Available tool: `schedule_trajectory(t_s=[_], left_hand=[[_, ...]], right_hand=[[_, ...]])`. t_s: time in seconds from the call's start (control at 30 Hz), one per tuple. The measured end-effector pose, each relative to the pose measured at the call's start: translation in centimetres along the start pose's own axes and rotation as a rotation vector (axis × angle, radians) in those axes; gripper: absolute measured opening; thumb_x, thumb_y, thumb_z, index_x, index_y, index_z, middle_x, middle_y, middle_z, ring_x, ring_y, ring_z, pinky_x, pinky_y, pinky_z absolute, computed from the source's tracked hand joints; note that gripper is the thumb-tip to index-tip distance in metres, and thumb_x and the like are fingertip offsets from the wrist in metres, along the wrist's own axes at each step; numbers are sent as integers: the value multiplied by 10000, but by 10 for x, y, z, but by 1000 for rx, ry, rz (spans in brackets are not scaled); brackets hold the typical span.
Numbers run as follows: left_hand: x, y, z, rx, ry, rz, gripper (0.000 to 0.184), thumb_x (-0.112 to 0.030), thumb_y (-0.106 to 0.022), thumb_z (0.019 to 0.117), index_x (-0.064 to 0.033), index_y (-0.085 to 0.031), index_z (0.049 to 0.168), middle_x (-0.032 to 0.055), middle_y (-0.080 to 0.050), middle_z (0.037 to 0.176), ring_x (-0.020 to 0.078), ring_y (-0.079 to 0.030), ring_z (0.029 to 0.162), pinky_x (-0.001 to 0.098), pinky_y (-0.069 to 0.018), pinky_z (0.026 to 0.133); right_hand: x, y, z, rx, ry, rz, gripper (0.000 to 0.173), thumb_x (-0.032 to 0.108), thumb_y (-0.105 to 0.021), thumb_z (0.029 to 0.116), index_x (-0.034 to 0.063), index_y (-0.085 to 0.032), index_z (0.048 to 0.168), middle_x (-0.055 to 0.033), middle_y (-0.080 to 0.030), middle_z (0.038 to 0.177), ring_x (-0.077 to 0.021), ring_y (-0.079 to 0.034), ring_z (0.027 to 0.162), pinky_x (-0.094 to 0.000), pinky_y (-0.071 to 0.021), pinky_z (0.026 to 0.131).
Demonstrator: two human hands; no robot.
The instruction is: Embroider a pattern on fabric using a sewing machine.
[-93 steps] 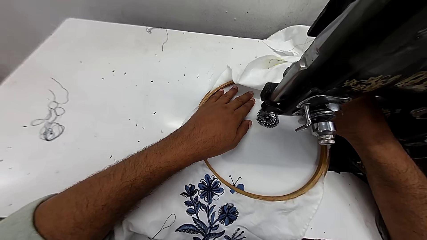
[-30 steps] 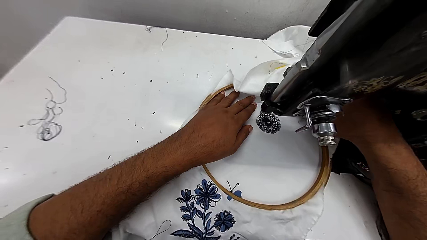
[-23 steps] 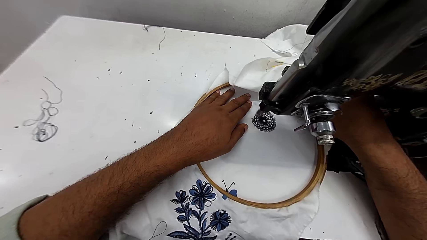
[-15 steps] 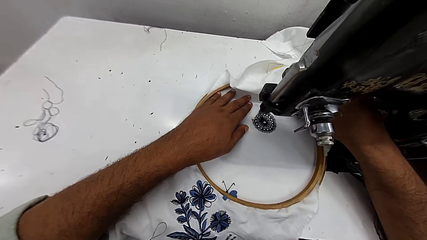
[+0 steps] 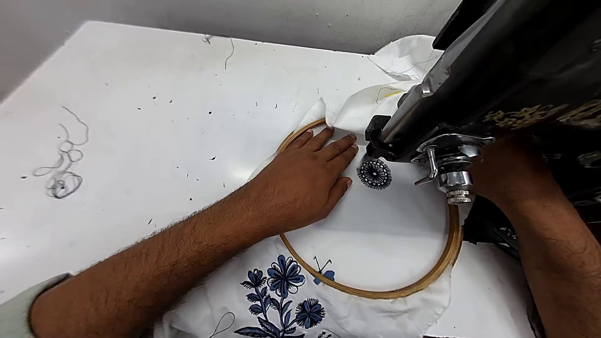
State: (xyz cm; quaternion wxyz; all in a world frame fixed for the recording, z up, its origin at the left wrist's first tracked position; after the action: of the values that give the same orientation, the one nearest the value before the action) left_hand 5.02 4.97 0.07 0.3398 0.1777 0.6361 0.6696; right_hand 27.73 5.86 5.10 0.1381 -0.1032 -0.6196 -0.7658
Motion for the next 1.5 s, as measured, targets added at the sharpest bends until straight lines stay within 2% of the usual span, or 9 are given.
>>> schedule_trajectory(t_s=[0.23, 0.33, 0.43, 0.57, 0.7, 0.9, 1.07, 1.27, 1.5], left_hand=[[4, 2, -1, 1, 0, 1, 563, -406, -304, 1085, -121, -498, 1530, 45, -427, 1622, 289, -333, 1531, 511, -251, 1249], [0, 0, -1, 4, 0, -7, 560, -398, -307, 1084, -114, -501, 1526, 48, -428, 1620, 301, -337, 1527, 529, -255, 1243], [-2, 0, 0, 11, -4, -24, 549, -390, -319, 1087, -114, -501, 1525, 40, -426, 1622, 296, -341, 1525, 537, -252, 1244], [4, 0, -1, 6, 1, -4, 563, -404, -303, 1084, -131, -483, 1542, 37, -412, 1631, 277, -322, 1537, 509, -244, 1253], [-1, 0, -1, 11, -6, -17, 559, -391, -305, 1085, -111, -491, 1532, 50, -415, 1628, 300, -328, 1532, 544, -240, 1248], [3, 2, -2, 15, -2, -17, 562, -403, -306, 1086, -123, -486, 1538, 45, -417, 1627, 282, -327, 1534, 520, -243, 1251], [-2, 0, -2, 13, -5, -25, 554, -387, -313, 1084, -110, -498, 1527, 50, -422, 1623, 300, -332, 1530, 543, -242, 1247], [3, 2, -3, 12, -2, -5, 568, -403, -301, 1085, -119, -480, 1543, 48, -419, 1626, 288, -325, 1534, 521, -242, 1251], [-1, 1, -3, 20, -11, -16, 560, -402, -307, 1086, -117, -495, 1531, 44, -424, 1623, 286, -330, 1532, 536, -250, 1246]], right_hand=[[0, -4, 0, -46, 30, 25, 214, 181, -656, 939, -22, -630, 873, -165, -607, 825, -253, -575, 764, -495, -434, 684], [0, -1, 0, -5, 24, 5, 204, 182, -642, 949, 4, -624, 851, -107, -576, 773, -178, -531, 705, -433, -420, 655], [-1, 1, 0, 10, -5, -5, 213, 198, -656, 953, 18, -630, 841, -95, -572, 745, -182, -524, 677, -450, -409, 633], [0, -4, -1, -46, 28, 15, 218, 192, -664, 934, -15, -633, 870, -168, -612, 823, -266, -580, 760, -509, -434, 681], [-3, -1, 1, -7, 22, -3, 218, 212, -664, 945, 47, -616, 811, -73, -562, 737, -169, -522, 675, -429, -412, 630], [-1, -4, 0, -44, 20, 3, 234, 225, -659, 940, 15, -623, 842, -125, -592, 783, -228, -560, 721, -480, -422, 652], [-2, -1, 0, 32, -6, -11, 228, 194, -673, 959, 48, -623, 791, -76, -563, 715, -182, -520, 657, -441, -404, 614], [2, -2, -2, -21, -12, 2, 204, 178, -673, 933, 8, -620, 834, -129, -590, 788, -218, -556, 730, -467, -424, 669], [0, 0, -1, 22, -42, -29, 228, 198, -680, 946, 37, -610, 802, -99, -565, 740, -208, -532, 687, -468, -404, 631]])
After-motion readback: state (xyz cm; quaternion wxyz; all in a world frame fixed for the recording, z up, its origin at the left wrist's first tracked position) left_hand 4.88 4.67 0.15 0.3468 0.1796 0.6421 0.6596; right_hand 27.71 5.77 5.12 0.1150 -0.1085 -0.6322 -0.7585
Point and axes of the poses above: each hand's wrist, its own z-axis towards the middle knuckle, its own y-axis out of the back of the hand, x = y × z, the point moved 5 cm from there along z, towards the middle knuckle
